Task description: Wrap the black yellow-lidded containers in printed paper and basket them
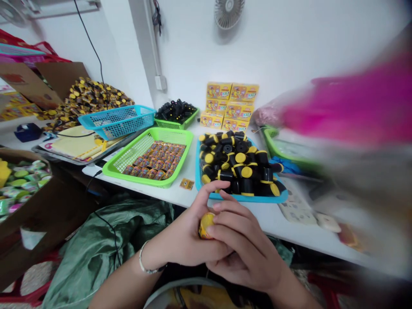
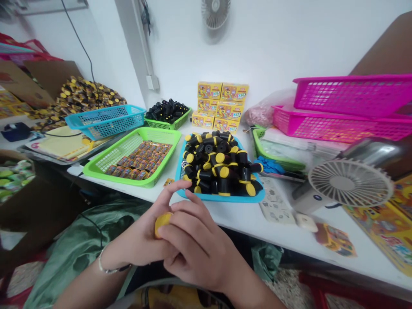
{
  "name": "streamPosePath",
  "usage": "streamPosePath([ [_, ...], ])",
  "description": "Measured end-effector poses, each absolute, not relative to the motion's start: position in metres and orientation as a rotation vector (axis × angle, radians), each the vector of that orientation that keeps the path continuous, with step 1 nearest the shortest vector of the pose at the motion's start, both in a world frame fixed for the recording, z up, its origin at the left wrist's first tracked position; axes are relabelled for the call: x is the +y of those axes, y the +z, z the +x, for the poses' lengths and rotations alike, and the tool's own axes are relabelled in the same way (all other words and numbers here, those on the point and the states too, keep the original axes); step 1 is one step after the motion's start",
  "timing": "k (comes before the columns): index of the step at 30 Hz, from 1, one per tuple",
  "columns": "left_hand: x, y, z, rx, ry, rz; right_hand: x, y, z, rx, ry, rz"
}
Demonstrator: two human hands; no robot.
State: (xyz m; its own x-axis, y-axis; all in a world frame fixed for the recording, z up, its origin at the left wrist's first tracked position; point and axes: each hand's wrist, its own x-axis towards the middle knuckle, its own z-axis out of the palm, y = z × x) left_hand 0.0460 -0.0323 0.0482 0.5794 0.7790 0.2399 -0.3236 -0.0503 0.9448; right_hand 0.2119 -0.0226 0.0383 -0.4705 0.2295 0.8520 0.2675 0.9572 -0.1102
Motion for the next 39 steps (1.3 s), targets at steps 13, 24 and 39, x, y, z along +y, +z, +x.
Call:
streamPosePath([
  [13, 0.041, 0.096, -0.029, 1.708, 0.724, 2.156, -0.013, 0.031, 0.25, -2.004, -0.151, -0.701],
  [24, 0.177, 0.063, -0.104, 2.043, -0.035, 2.124, 0.002, 0.033, 0.268, -1.985, -0.184, -0.902],
  [39, 0.03, 0.027, -0.002, 1.762, 0.136, 2.584, 0.079, 0.037, 0.219, -2.349, -0.343, -1.148],
])
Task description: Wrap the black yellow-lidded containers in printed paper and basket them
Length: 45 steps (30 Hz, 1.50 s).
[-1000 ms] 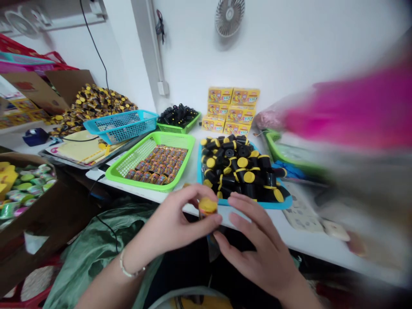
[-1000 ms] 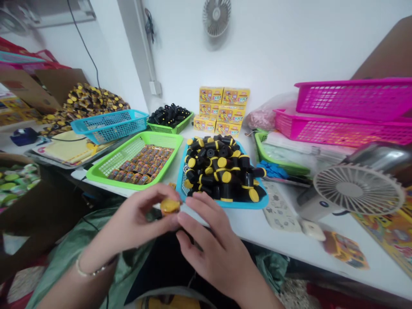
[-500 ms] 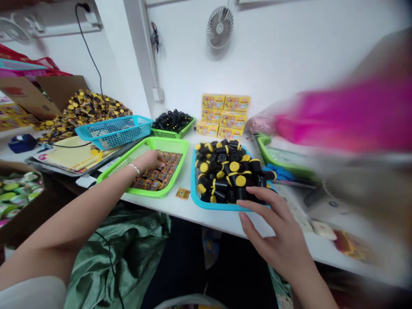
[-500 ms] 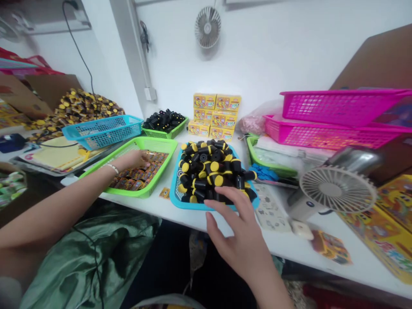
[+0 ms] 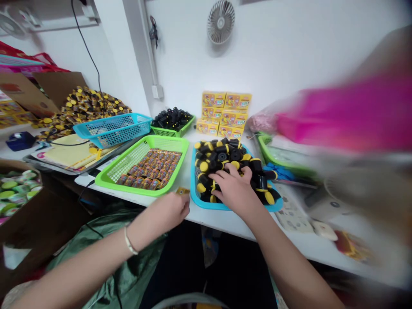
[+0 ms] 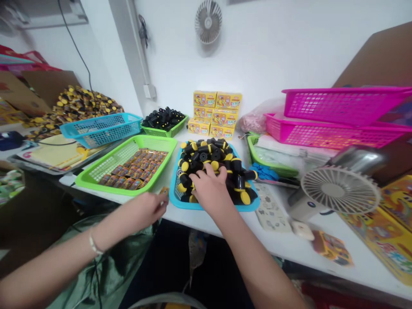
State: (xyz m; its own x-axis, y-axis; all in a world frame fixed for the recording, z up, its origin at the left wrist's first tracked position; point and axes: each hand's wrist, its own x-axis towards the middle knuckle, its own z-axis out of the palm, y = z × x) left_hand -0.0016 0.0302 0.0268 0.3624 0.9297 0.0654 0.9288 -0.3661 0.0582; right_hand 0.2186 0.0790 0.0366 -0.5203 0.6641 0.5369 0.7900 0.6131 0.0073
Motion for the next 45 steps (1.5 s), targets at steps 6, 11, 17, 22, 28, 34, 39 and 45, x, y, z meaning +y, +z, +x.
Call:
streamPosePath([
  [6, 0.011, -0.048, -0.003, 1.849, 0.146, 2.622, 0.076, 0.034, 0.227, -2.274, -0.344, -1.123],
  [11, -0.012, -0.042, -0.017, 1.701, 0.183, 2.663, 0.052, 0.038, 0.245, -2.105, -0.303, -0.975],
  [17, -0.011, -0.024, -0.023, 1.642, 0.37, 2.6, 0.023, 0.037, 0.256, -2.007, -0.112, -0.812],
  [22, 0.004, -0.021, -0.025, 1.686, 0.633, 2.422, 0.009, 0.033, 0.261, -1.932, -0.016, -0.834],
  [28, -0.006, -0.006, -0.016, 1.62, 1.123, 2.152, -0.006, 0.026, 0.263, -1.639, 0.316, -0.884],
  [34, -0.033, 0.021, 0.013, 1.309, 1.435, 1.823, -0.015, 0.039, 0.241, -1.506, 0.536, -0.743],
  [39, -0.036, 0.032, 0.026, 1.223, 1.385, 1.884, -0.011, 0.046, 0.232, -1.41, 0.607, -0.675],
  [45, -0.035, 0.028, 0.027, 1.094, 1.18, 2.026, -0.012, 0.049, 0.231, -1.36, 0.738, -0.708],
])
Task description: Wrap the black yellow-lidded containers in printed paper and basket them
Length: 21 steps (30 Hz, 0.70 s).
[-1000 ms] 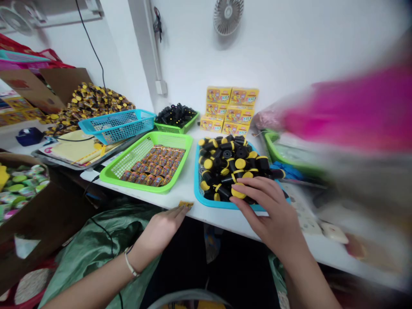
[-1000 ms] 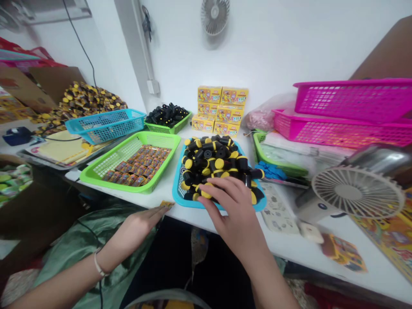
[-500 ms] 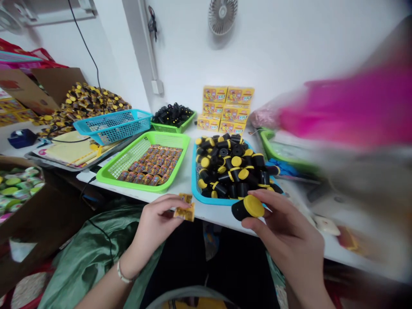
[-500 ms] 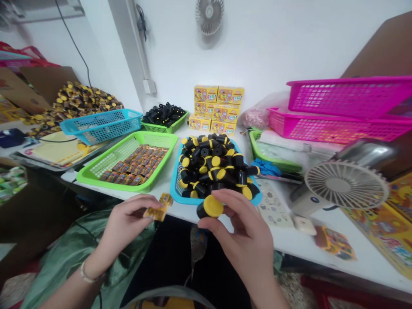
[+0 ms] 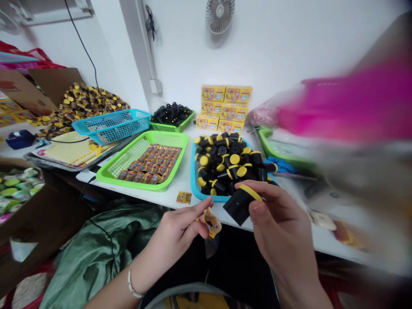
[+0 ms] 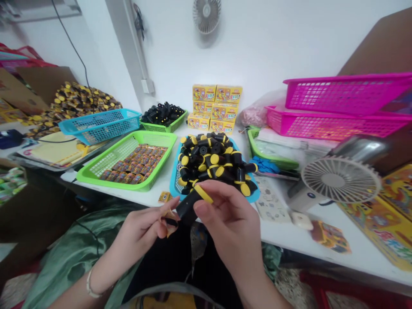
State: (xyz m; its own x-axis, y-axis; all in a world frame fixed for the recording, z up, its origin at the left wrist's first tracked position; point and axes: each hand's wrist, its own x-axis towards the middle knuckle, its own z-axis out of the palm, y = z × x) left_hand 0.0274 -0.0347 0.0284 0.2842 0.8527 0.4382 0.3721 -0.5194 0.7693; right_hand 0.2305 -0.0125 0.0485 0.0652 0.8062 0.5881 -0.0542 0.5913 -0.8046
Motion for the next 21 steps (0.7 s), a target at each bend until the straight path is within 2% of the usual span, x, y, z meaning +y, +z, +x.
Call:
streamPosePath([
  [4, -0.036, 0.029, 0.029, 1.091, 1.131, 2.03, -0.016, 0.054, 0.223, -1.381, 0.835, -0.666],
  [10, -0.04, 0.035, 0.029, 1.054, 1.327, 2.028, -0.014, 0.049, 0.218, -1.412, 0.852, -0.659],
  [15, -0.041, 0.036, 0.036, 0.924, 1.372, 1.631, -0.015, 0.044, 0.219, -1.54, 0.786, -0.623],
  [21, -0.043, 0.025, 0.044, 0.71, 1.489, 1.343, -0.017, 0.044, 0.218, -1.599, 0.935, -0.592],
])
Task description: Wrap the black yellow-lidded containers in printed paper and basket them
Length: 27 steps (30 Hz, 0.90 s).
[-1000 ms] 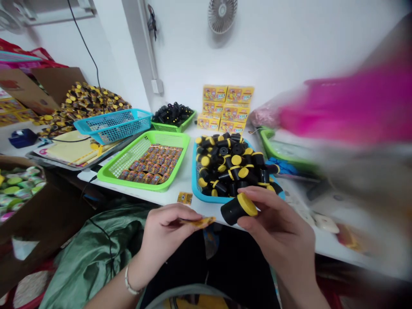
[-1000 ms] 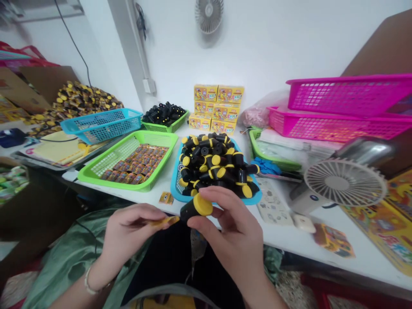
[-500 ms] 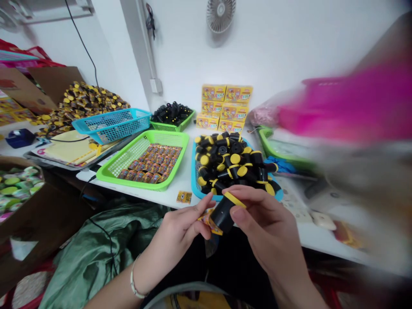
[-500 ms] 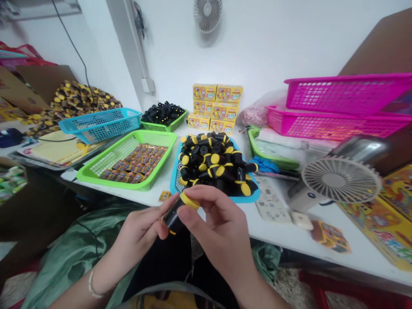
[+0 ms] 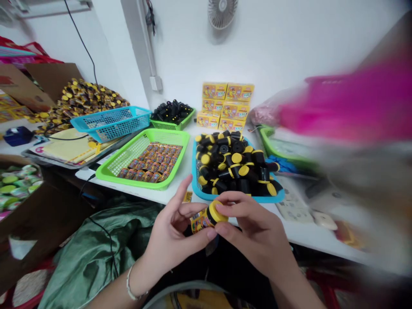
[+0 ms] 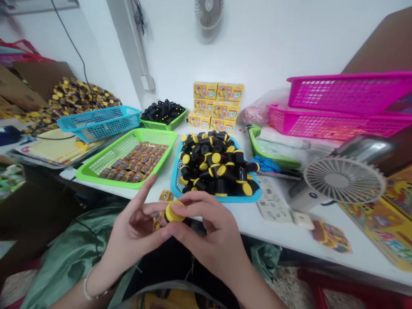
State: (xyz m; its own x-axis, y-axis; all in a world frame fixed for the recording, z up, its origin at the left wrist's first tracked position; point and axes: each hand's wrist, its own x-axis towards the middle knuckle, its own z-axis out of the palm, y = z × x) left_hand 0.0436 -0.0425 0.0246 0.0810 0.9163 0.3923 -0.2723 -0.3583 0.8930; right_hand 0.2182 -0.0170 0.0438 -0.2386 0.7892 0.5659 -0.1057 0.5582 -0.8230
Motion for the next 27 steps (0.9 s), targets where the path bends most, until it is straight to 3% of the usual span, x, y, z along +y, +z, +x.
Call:
streamPosePath([
  [4, -0.045, 0.021, 0.042, 0.789, 1.613, 1.429, -0.018, 0.044, 0.22, -1.588, 0.989, -0.639],
  [10, -0.044, 0.023, 0.04, 0.721, 1.502, 1.441, -0.018, 0.041, 0.222, -1.516, 1.252, -0.548],
  [16, -0.043, 0.019, 0.032, 1.077, 1.74, 2.138, -0.011, 0.037, 0.224, -1.492, 1.316, -0.711],
  [27, -0.036, 0.019, 0.026, 0.863, 1.71, 2.546, -0.01, 0.038, 0.23, -1.231, 1.658, -0.846],
])
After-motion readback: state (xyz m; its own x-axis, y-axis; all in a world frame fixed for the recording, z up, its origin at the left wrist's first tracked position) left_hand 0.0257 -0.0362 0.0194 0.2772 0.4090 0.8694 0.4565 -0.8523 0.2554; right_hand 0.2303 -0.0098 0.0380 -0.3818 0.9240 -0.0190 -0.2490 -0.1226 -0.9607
